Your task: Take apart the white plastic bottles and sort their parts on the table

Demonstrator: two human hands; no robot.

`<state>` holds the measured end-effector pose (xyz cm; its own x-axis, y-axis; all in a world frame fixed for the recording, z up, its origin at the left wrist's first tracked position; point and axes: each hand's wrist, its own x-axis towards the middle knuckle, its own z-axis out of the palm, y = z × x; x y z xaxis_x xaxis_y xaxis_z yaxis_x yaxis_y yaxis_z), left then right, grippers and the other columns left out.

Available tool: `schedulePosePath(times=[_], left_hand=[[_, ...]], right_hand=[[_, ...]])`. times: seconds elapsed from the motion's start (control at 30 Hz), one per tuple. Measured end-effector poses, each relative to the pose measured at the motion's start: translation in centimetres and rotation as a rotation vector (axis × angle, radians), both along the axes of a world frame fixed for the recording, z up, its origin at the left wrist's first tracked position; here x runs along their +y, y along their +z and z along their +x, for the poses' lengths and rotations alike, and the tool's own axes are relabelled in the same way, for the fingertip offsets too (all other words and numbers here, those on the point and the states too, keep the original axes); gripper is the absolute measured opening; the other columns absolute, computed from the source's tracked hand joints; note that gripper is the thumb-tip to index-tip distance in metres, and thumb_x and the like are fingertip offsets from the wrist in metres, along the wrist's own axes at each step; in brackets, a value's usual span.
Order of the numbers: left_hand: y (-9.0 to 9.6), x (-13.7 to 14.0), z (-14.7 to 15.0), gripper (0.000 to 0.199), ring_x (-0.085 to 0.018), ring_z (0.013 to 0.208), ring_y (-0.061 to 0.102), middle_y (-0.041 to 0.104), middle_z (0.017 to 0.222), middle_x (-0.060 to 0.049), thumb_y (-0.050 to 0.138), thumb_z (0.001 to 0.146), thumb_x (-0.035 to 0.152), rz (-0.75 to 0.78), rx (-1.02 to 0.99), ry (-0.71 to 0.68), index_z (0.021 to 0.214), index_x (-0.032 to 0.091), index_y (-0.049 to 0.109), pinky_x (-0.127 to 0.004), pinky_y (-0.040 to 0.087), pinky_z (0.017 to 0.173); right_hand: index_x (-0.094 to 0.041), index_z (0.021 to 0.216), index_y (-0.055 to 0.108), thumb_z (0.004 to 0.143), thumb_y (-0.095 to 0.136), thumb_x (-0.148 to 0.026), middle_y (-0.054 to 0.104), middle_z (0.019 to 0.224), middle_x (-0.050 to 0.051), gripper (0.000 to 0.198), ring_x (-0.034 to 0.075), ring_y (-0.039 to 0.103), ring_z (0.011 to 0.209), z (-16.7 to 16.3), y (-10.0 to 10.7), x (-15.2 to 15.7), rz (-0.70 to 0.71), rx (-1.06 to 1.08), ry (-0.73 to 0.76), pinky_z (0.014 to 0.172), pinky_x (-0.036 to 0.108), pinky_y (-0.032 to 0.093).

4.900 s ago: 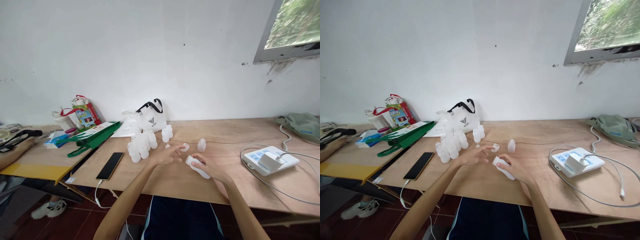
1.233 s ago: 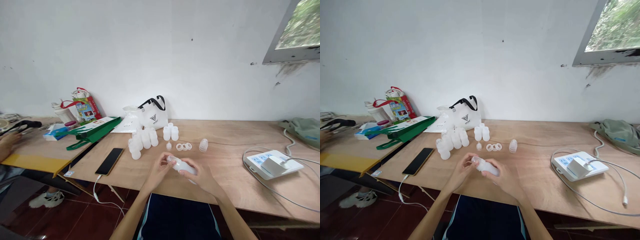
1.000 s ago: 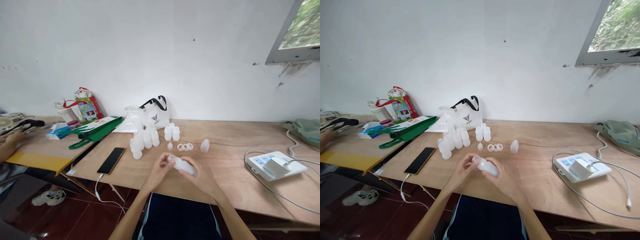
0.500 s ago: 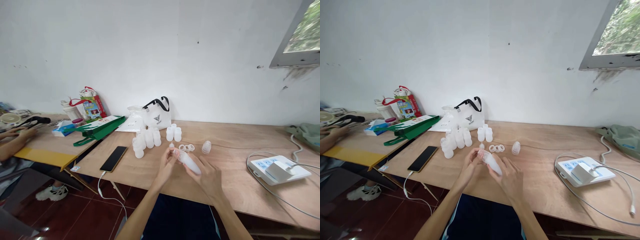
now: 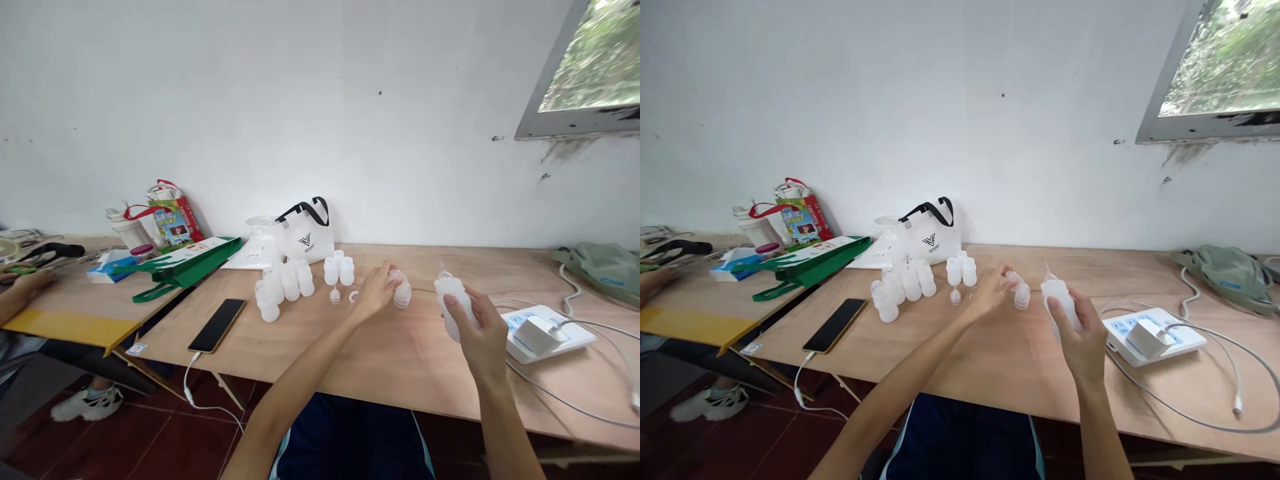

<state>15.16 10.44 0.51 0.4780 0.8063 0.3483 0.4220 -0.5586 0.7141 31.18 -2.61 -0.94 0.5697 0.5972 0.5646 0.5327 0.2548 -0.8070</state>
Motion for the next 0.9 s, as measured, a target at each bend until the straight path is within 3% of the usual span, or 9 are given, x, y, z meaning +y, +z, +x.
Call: schedulePosePath(times=[0.17,0.27,0.37,0.47,0.53,0.63,0.8,0.9], left_hand=[[-3.3,2.4,3.4,0.039,-0.03,0.125,0.062,0.068,0.13,-0.011,0.057,0.094,0.016,-0.013,0.089,-0.144,0.132,0.021,0.058,-0.046,0.047,0.108],[-4.7,2.2,2.7,0.056,-0.03,0.138,0.053,0.057,0.148,-0.013,0.064,0.09,0.018,-0.011,0.054,-0.174,0.144,0.022,0.05,-0.047,0.042,0.116],[-4.7,1.1,1.0,0.056,-0.029,0.147,0.043,0.048,0.157,-0.014,0.063,0.094,0.029,-0.051,-0.166,-0.084,0.147,0.023,0.046,-0.049,0.034,0.122],[-4.1,-0.6,-1.1,0.041,-0.028,0.134,0.056,0.059,0.145,-0.015,0.054,0.101,0.04,-0.219,-0.401,-0.017,0.136,0.021,0.057,-0.046,0.044,0.113],[-3.9,-2.0,-2.7,0.039,-0.026,0.117,0.067,0.07,0.127,-0.013,0.051,0.101,0.048,-0.294,-0.431,-0.092,0.122,0.019,0.067,-0.041,0.052,0.102],[-4.5,-3.6,-5.1,0.037,-0.022,0.099,0.07,0.075,0.106,-0.01,0.067,0.092,0.052,-0.349,-0.437,-0.169,0.103,0.017,0.073,-0.035,0.055,0.09],[-6.2,-3.8,-7.3,0.043,-0.019,0.072,0.067,0.072,0.086,-0.008,0.075,0.082,0.054,-0.521,-0.416,-0.128,0.098,0.015,0.071,-0.029,0.054,0.063],[-6.5,-3.4,-7.4,0.038,-0.018,0.068,0.066,0.069,0.079,-0.005,0.075,0.082,0.051,-0.508,-0.411,-0.07,0.094,0.015,0.069,-0.027,0.053,0.059]], right_hand=[[-0.025,0.119,0.071,0.081,0.071,-0.066,0.075,0.103,0.008,0.056,0.027,0.069,0.083,0.8,0.3,-0.3,-0.04,0.127,-0.018,0.069,0.039,0.054],[-0.026,0.119,0.071,0.082,0.071,-0.067,0.075,0.105,0.008,0.055,0.029,0.07,0.088,1.0,0.6,-0.5,-0.089,0.134,0.019,0.072,0.04,0.054],[-0.027,0.117,0.071,0.084,0.068,-0.067,0.076,0.109,0.006,0.051,0.029,0.07,0.094,0.9,0.8,-0.5,-0.212,0.037,0.127,0.078,0.039,0.053],[-0.027,0.113,0.073,0.088,0.063,-0.065,0.078,0.105,0.005,0.047,0.029,0.071,0.094,0.3,0.7,-0.1,-0.376,-0.136,0.28,0.079,0.038,0.051],[-0.027,0.113,0.073,0.09,0.06,-0.063,0.078,0.104,0.004,0.045,0.028,0.072,0.094,-0.3,0.5,0.3,-0.45,-0.229,0.408,0.079,0.037,0.052],[-0.029,0.114,0.072,0.093,0.057,-0.061,0.079,0.108,0.003,0.041,0.028,0.073,0.096,-1.6,-0.1,0.8,-0.519,-0.337,0.539,0.079,0.036,0.053],[-0.029,0.109,0.072,0.097,0.055,-0.05,0.08,0.099,0.005,0.029,0.029,0.074,0.081,-4.6,-1.5,1.1,-0.538,-0.616,0.362,0.063,0.034,0.048],[-0.028,0.103,0.071,0.097,0.056,-0.043,0.08,0.097,0.004,0.022,0.027,0.074,0.075,-6.4,-2.1,1.0,-0.467,-0.746,0.277,0.059,0.033,0.044]])
